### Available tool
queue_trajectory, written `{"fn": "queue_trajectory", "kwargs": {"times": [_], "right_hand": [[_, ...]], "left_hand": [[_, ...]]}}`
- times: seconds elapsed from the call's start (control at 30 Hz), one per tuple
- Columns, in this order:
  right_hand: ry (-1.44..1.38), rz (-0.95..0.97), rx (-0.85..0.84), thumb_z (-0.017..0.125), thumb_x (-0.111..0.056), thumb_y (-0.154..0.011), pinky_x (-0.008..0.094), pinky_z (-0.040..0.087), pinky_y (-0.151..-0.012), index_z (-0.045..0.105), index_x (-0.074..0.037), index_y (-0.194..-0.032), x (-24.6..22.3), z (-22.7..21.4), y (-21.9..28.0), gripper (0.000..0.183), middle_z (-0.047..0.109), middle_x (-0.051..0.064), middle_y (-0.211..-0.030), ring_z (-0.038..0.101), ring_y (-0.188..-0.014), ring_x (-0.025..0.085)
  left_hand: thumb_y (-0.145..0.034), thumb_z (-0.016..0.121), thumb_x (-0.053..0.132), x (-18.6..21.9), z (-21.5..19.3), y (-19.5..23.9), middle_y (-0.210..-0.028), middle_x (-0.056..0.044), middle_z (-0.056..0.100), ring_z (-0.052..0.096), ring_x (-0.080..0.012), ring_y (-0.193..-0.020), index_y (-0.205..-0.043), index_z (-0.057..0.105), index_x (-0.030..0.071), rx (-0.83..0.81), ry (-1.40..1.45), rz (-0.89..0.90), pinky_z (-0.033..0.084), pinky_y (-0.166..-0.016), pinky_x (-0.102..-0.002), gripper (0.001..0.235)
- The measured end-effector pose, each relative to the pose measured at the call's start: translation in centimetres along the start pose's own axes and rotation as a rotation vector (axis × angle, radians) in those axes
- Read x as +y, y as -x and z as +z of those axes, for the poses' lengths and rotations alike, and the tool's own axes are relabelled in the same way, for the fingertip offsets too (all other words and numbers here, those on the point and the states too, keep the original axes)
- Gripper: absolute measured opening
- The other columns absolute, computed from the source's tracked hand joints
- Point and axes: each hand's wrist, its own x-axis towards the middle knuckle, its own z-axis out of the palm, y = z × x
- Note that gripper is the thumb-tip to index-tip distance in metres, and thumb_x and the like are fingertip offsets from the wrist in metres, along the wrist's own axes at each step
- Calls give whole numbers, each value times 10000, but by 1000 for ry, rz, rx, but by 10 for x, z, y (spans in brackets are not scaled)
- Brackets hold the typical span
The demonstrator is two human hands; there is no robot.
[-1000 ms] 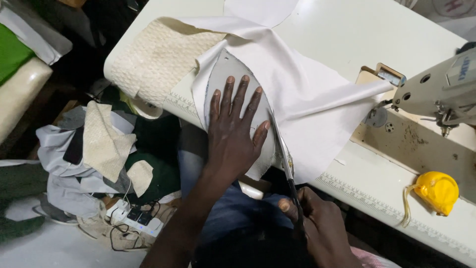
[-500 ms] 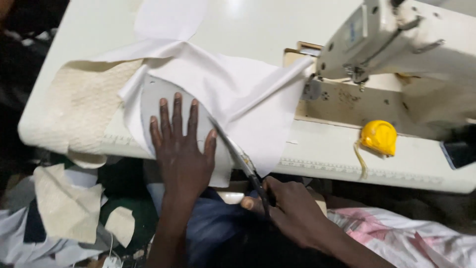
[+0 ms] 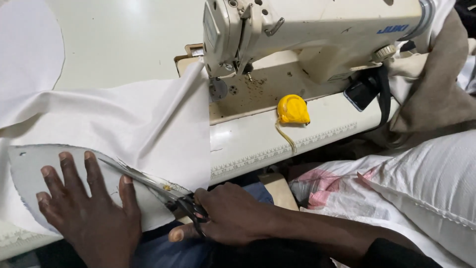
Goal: Cutting a fabric component using a metal template and scissors on a workshop table.
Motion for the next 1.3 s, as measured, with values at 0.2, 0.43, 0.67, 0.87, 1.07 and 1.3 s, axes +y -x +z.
{"fn": "queue_trajectory", "kwargs": {"times": [0.2,0.43,0.67,0.87,1.07,1.3], "right_hand": [[58,-4,94,602,-779,-822,529,469,-733,613,-180,-981,34,26,-23,619,749,170,-943,675,-962,444],[2,92,91,569,-646,-855,346,439,-679,597,-173,-812,36,22,-26,476,699,39,-666,609,-670,158],[-36,-24,186,622,-591,-915,356,407,-640,506,-128,-760,46,28,-37,502,528,48,-590,505,-597,177],[-123,31,226,653,-582,-870,339,438,-602,515,-107,-704,31,24,-32,522,567,59,-487,584,-492,160],[-271,26,231,724,-471,-899,340,453,-542,499,-66,-668,28,22,-28,519,514,89,-495,552,-472,190],[-128,118,122,553,-559,-902,310,485,-646,603,-78,-686,3,3,-22,529,760,88,-515,696,-527,180]], "left_hand": [[-1043,559,390,5,-3,-4,-1709,-211,262,174,-446,-1585,-1612,424,46,-96,118,-163,152,-1263,-651,679],[-1054,590,399,8,-7,-4,-1708,-147,294,217,-372,-1617,-1613,386,125,-44,115,-256,181,-1330,-560,656],[-1060,609,392,8,-7,-5,-1703,-145,297,238,-374,-1613,-1604,405,114,-16,134,-234,219,-1327,-565,644],[-1058,632,388,8,-8,-5,-1697,-151,307,251,-384,-1609,-1597,410,106,4,145,-236,230,-1325,-566,648],[-1076,612,401,8,-8,-4,-1705,-144,292,233,-377,-1616,-1604,396,111,6,160,-244,223,-1330,-562,640],[-1081,548,406,8,-4,-3,-1693,-148,327,264,-386,-1607,-1595,406,100,57,172,-241,237,-1319,-571,615]]}}
